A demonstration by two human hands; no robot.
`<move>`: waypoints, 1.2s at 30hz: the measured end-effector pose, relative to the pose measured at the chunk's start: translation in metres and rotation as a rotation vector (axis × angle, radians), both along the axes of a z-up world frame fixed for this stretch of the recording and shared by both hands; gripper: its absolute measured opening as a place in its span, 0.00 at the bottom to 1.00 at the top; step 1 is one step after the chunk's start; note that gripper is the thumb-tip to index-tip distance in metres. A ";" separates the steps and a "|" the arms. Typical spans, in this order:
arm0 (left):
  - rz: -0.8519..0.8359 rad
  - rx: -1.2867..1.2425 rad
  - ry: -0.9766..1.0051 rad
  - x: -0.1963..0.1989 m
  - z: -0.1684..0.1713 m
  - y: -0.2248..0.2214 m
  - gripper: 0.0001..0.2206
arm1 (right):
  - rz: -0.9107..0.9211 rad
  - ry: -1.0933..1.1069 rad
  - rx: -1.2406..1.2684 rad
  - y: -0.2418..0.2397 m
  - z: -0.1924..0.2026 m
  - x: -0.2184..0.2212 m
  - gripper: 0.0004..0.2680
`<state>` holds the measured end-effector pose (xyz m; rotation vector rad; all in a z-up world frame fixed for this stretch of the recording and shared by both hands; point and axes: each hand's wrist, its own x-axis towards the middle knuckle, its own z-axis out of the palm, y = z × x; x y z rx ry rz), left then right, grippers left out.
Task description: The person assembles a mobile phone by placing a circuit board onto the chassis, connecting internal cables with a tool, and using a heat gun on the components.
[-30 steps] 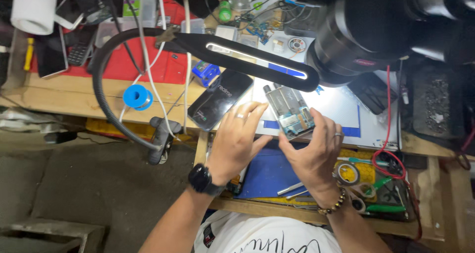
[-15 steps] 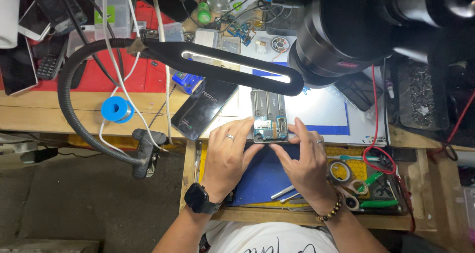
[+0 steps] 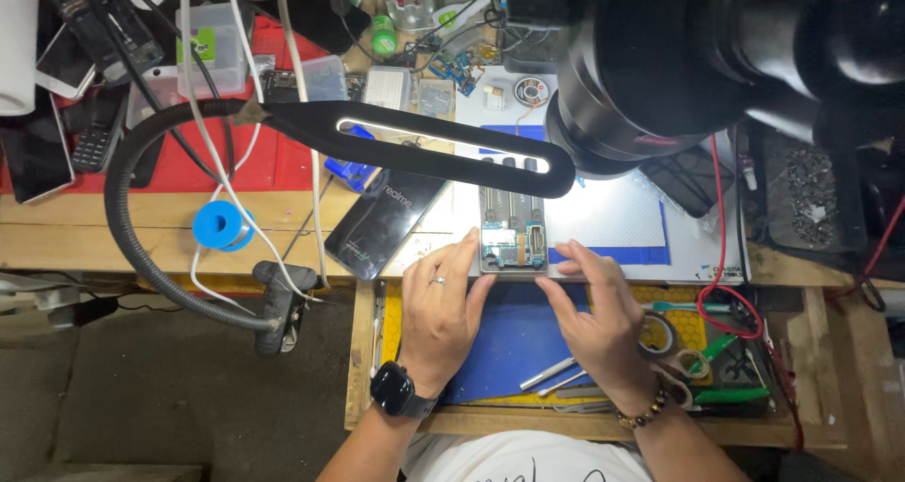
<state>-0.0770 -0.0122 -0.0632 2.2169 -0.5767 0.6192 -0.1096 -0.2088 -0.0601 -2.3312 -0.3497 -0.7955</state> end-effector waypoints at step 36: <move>-0.904 0.063 -0.183 -0.069 0.078 -0.002 0.09 | 1.186 1.040 0.193 -0.041 -0.054 -0.087 0.08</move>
